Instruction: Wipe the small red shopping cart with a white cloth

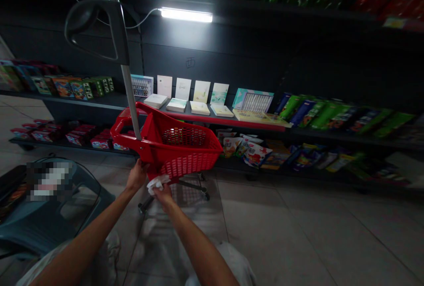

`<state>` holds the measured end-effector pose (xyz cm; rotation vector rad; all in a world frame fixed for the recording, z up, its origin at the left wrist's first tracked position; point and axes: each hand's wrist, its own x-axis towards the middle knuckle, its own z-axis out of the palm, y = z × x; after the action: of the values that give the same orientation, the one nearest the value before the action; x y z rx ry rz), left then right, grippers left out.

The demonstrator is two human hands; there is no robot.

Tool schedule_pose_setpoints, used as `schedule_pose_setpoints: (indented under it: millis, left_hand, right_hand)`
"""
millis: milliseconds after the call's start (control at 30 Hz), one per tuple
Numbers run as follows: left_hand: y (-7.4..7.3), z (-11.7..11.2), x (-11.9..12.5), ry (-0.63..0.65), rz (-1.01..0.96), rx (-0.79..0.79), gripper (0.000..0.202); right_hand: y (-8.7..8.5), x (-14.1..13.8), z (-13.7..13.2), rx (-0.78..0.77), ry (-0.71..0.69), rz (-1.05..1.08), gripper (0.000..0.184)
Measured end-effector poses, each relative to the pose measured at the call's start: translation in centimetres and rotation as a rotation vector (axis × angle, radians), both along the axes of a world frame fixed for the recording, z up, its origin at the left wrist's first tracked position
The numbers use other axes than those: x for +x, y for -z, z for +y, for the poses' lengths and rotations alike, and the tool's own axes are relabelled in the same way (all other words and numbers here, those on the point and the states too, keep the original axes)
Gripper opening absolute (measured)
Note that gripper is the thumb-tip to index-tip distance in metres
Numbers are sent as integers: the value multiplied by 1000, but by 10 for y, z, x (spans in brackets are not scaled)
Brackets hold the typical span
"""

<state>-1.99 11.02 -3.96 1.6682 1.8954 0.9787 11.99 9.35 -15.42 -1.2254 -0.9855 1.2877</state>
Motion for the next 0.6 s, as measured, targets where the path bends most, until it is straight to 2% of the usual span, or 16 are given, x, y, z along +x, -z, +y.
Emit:
schedule_pose_setpoints:
  millis: [67, 133, 300, 400, 600]
  left_hand:
    - [-1, -1, -2, 17, -5, -6, 28]
    - [-2, -2, -3, 22, -14, -13, 28]
    - [-3, -2, -8, 36, -34, -20, 29]
    - [-4, -2, -11, 53, -31, -22, 29]
    - [-10, -6, -15, 30, -11, -12, 28]
  right_hand:
    - [0, -4, 0, -86, -53, 98, 33]
    - [-3, 5, 8, -138, -47, 177, 34]
    - [-16, 49, 35, -165, 94, 273, 33]
    - [-25, 77, 45, -146, 241, 310, 31]
    - [-43, 147, 56, -122, 688, 284, 27]
